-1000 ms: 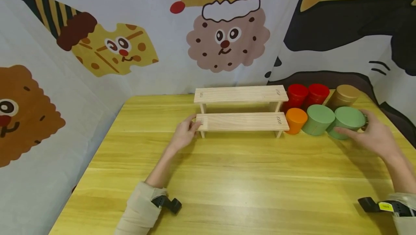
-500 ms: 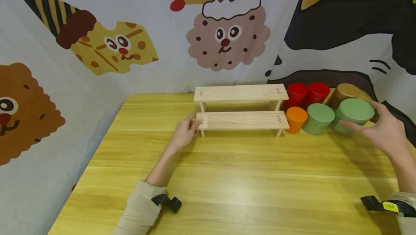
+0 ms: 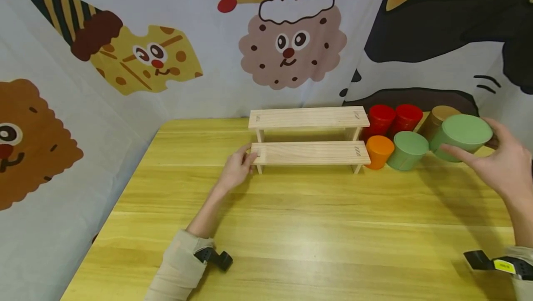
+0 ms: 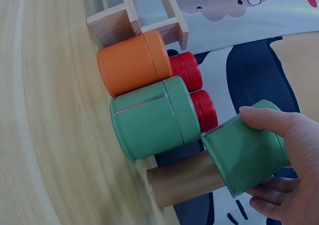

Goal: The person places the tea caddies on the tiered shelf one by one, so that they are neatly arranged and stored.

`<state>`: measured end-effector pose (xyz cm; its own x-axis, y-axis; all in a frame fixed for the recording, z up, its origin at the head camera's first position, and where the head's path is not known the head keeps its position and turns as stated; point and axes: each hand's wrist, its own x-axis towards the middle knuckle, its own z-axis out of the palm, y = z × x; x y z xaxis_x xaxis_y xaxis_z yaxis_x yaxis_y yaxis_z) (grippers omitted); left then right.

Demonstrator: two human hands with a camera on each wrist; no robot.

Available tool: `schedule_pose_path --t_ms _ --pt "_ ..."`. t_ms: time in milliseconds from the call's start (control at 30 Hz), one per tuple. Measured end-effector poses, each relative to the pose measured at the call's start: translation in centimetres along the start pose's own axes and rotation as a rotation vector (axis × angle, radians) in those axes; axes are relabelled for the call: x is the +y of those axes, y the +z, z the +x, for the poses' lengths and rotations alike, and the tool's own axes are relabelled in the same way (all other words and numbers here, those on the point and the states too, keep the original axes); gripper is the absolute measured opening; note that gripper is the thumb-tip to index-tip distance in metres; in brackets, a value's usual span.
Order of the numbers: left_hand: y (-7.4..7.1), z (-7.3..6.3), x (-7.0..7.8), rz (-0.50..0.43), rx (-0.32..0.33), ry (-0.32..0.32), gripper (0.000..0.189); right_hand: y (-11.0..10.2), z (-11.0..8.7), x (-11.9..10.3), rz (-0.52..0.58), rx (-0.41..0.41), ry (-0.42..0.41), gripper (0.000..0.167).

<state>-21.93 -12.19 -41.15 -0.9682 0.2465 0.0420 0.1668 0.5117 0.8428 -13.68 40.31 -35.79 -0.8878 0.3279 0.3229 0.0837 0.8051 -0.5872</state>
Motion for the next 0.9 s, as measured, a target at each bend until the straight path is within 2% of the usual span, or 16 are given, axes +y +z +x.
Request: schedule_pose_path --t_ms 267,600,900 --pt "0.0 0.0 0.1 -0.001 0.005 0.012 0.053 0.1 -0.3 -0.7 0.02 0.044 -0.012 0.082" --pt "0.0 -0.1 0.0 -0.003 0.011 0.026 0.052 0.2 -0.8 -1.8 0.025 0.013 -0.004 0.085" --pt "0.1 -0.1 -0.1 0.007 0.01 0.025 0.052 0.9 -1.2 -2.9 0.062 -0.057 -0.03 0.091"
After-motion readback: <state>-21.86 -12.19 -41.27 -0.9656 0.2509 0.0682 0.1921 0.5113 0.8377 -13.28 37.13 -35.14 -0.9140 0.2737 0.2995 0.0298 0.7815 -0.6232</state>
